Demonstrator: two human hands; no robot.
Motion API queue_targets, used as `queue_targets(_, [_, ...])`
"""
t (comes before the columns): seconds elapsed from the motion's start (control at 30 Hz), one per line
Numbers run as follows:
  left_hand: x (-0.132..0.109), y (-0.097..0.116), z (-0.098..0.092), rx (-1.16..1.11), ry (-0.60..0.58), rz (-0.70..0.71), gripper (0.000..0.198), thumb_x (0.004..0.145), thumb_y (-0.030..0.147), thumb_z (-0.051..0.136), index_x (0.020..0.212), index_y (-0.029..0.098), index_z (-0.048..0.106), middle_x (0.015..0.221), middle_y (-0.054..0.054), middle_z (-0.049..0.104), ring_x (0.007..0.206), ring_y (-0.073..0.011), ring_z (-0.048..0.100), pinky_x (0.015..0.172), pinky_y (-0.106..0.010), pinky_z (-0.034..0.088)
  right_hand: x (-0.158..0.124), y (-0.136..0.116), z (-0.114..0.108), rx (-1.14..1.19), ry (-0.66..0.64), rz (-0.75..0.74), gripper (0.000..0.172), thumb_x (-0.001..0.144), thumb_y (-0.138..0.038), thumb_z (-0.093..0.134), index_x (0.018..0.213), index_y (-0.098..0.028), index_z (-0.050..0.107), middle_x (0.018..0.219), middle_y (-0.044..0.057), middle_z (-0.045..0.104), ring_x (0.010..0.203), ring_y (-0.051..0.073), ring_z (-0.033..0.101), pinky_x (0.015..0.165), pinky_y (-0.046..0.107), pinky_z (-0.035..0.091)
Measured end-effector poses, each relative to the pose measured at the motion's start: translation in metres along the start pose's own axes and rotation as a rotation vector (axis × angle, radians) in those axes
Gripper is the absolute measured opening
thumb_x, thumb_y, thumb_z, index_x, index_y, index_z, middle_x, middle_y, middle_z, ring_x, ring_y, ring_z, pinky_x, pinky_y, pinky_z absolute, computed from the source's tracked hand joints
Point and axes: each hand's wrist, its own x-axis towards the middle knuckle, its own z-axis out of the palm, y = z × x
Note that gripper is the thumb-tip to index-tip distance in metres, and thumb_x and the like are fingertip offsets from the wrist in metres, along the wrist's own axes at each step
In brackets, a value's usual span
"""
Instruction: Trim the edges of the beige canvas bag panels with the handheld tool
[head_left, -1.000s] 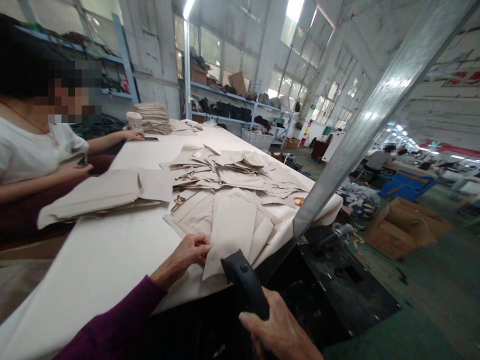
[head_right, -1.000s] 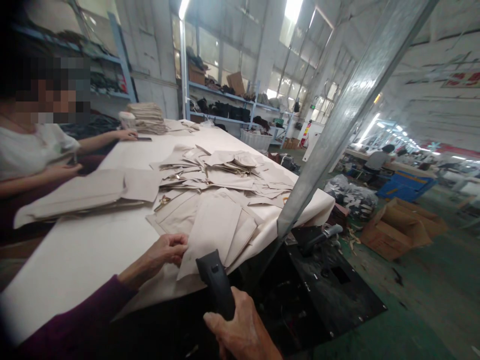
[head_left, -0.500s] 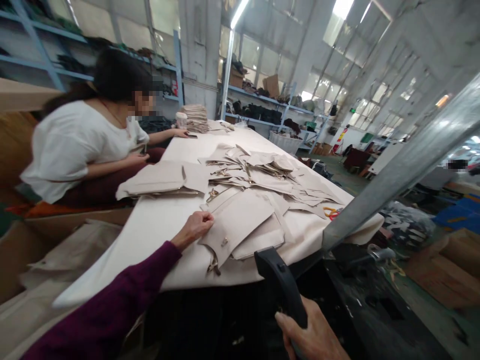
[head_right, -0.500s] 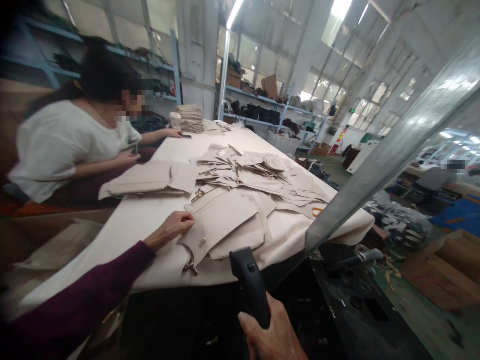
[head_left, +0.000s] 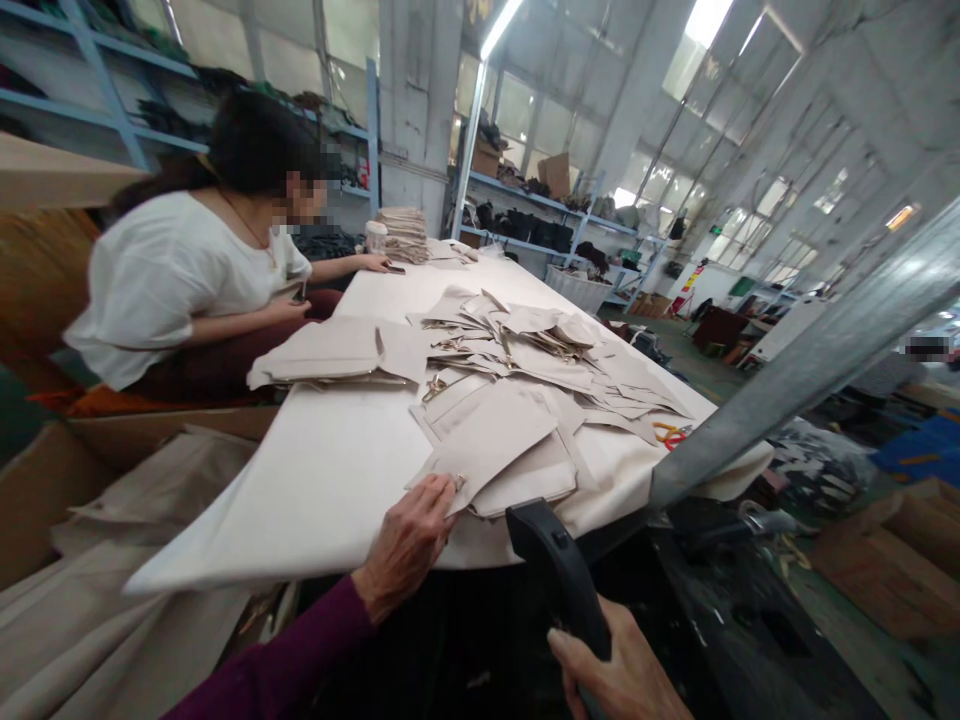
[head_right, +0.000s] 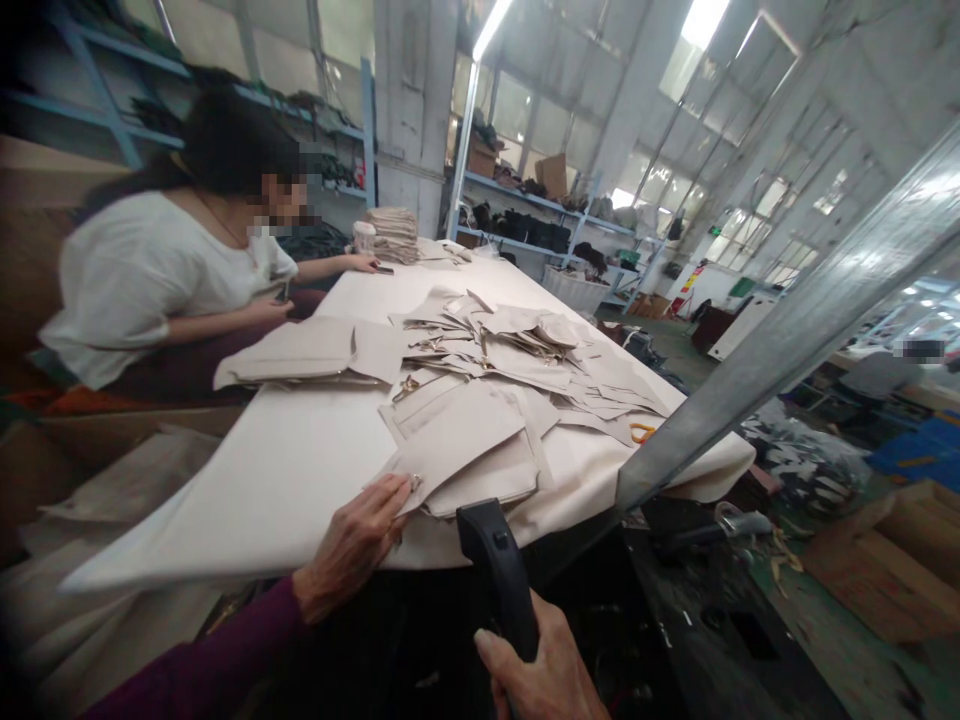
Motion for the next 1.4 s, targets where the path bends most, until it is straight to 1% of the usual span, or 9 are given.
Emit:
queue_targets(0.17, [0.024,0.001,-0.035,-0.403,-0.046,-0.236,0.029,0.088,0.03,0.046,0.099,0.02,0.07,0.106,-0.01,0.07,0.101,-0.0262,0.063,0.093,-0.036,0.047,0.003,-0.012,0.001,0.016,-0.021,-0.005,0.024,0.08,-0.038,0.052,0.08,-0.015,0.051,0.047,-0.004,0.052,0.041,0.01,0.049,0.046,0.02,0.04])
queue_targets(0.27, [0.035,0.002,-0.059,-0.583,0.017,-0.384,0.026,0.086,0.034,0.05,0.091,0.022,0.073,0.096,-0.006,0.073,0.096,-0.025,0.064,0.089,-0.033,0.046,0.004,-0.026,-0.001,0.027,-0.043,-0.041,0.025,0.078,-0.04,0.053,0.078,-0.015,0.051,0.045,-0.005,0.051,0.038,0.009,0.046,0.043,0.02,0.038])
queue_targets(0.4, [0.046,-0.001,-0.076,-0.632,0.161,-0.388,0.027,0.085,0.036,0.052,0.086,0.022,0.075,0.099,-0.005,0.069,0.093,-0.0216,0.062,0.083,-0.028,0.046,0.004,-0.043,-0.002,0.028,-0.051,-0.057,0.029,0.076,-0.044,0.054,0.077,-0.015,0.051,0.045,-0.004,0.051,0.039,0.01,0.048,0.044,0.021,0.039])
queue_targets(0.57, [0.052,-0.003,-0.075,-0.797,0.123,-0.446,0.027,0.081,0.035,0.055,0.071,0.018,0.073,0.083,-0.005,0.067,0.075,-0.0185,0.059,0.068,-0.025,0.045,0.008,-0.057,0.004,0.048,-0.075,-0.071,0.031,0.074,-0.045,0.056,0.08,-0.015,0.051,0.045,-0.004,0.051,0.041,0.01,0.048,0.046,0.022,0.042])
queue_targets(0.7, [0.048,-0.003,-0.071,-0.878,0.077,-0.492,0.027,0.081,0.035,0.056,0.067,0.017,0.07,0.071,-0.003,0.063,0.068,-0.0169,0.056,0.064,-0.025,0.043,0.015,-0.065,0.009,0.107,-0.142,-0.077,0.031,0.073,-0.043,0.058,0.082,-0.015,0.05,0.044,-0.006,0.05,0.036,0.009,0.045,0.04,0.02,0.037])
queue_targets(0.9, [0.046,-0.005,-0.07,-0.956,0.071,-0.489,0.028,0.079,0.038,0.059,0.069,0.016,0.072,0.076,-0.005,0.063,0.072,-0.0182,0.055,0.065,-0.026,0.043,0.033,-0.063,0.014,0.186,-0.224,-0.151,0.024,0.077,-0.038,0.057,0.073,-0.015,0.05,0.044,-0.006,0.05,0.034,0.007,0.043,0.037,0.018,0.037])
queue_targets(1.1, [0.041,-0.005,-0.065,-1.094,0.013,-0.46,0.028,0.081,0.037,0.057,0.07,0.016,0.072,0.084,-0.006,0.064,0.076,-0.0178,0.055,0.067,-0.026,0.044,0.051,-0.071,0.021,0.241,-0.259,-0.208,0.031,0.078,-0.044,0.059,0.068,-0.015,0.051,0.046,-0.005,0.05,0.036,0.008,0.045,0.037,0.018,0.037])
queue_targets(1.23, [0.037,-0.011,-0.062,-1.199,0.039,-0.526,0.025,0.082,0.035,0.056,0.078,0.016,0.073,0.088,-0.005,0.065,0.078,-0.0168,0.055,0.069,-0.026,0.045,0.052,-0.076,0.011,0.261,-0.168,-0.245,0.036,0.081,-0.046,0.056,0.066,-0.015,0.052,0.046,-0.004,0.05,0.038,0.008,0.046,0.04,0.019,0.039])
queue_targets(1.4, [0.043,-0.016,-0.066,-1.26,0.107,-0.598,0.022,0.08,0.033,0.06,0.074,0.015,0.072,0.086,-0.003,0.065,0.074,-0.0144,0.054,0.066,-0.023,0.043,0.042,-0.072,-0.012,0.245,-0.043,-0.239,0.042,0.081,-0.05,0.055,0.059,-0.014,0.052,0.04,-0.003,0.048,0.035,0.008,0.046,0.039,0.019,0.036])
